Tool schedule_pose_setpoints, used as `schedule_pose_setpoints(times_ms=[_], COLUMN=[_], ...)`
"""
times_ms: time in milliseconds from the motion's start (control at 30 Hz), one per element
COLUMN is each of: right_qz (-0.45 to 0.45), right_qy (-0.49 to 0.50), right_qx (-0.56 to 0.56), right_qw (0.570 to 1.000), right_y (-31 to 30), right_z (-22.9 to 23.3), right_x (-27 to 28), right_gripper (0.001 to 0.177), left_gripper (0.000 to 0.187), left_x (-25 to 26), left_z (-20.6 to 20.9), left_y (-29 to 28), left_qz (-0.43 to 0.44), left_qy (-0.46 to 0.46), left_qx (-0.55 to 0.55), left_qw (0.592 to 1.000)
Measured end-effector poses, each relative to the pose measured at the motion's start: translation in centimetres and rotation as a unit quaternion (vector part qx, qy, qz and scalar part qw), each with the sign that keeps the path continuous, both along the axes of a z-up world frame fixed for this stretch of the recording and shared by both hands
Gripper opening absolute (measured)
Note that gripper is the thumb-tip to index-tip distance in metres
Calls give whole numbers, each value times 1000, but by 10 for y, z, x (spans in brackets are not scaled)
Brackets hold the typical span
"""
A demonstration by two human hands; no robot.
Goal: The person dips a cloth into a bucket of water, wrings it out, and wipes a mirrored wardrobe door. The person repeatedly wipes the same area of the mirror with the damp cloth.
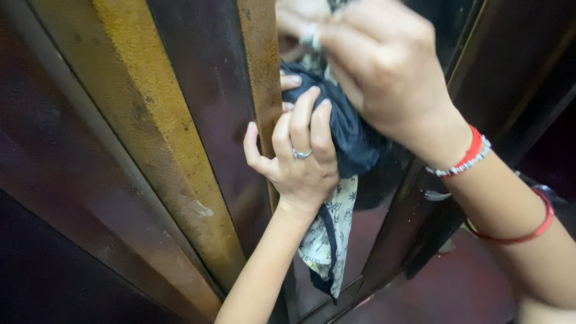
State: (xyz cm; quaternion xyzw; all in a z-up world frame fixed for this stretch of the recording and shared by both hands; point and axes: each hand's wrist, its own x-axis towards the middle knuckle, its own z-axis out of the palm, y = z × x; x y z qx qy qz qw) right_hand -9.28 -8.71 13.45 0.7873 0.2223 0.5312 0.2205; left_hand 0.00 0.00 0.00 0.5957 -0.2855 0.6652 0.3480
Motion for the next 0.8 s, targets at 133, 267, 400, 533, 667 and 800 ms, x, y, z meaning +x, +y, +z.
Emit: schedule_pose_setpoints(times_ms=[133, 267, 400, 533, 667, 800], right_qz=[-5, -38, 26, 20, 19, -34], right_qy=[16, -21, 16, 18, -30, -41], right_qx=[-38, -39, -26, -77, -80, -80], right_qw=[999, 998, 999, 997, 996, 995], right_y=[-5, -6, -2, 0, 4, 0], right_z=[2, 8, 2, 13, 18, 15], right_x=[-5, -3, -3, -4, 1, -4], right_gripper=[14, 11, 11, 14, 20, 14], left_gripper=[22, 27, 26, 23, 26, 24], left_x=[-1, -2, -3, -3, -5, -4], left_z=[-1, -1, -1, 1, 3, 5], left_y=[0, 1, -1, -4, -9, -8], left_qz=[3, 7, 8, 17, 10, 26], left_qy=[0, 10, 5, 9, 15, -1], left_qx=[8, 14, 7, 8, -17, -10], left_qw=[1000, 1000, 1000, 1000, 1000, 1000])
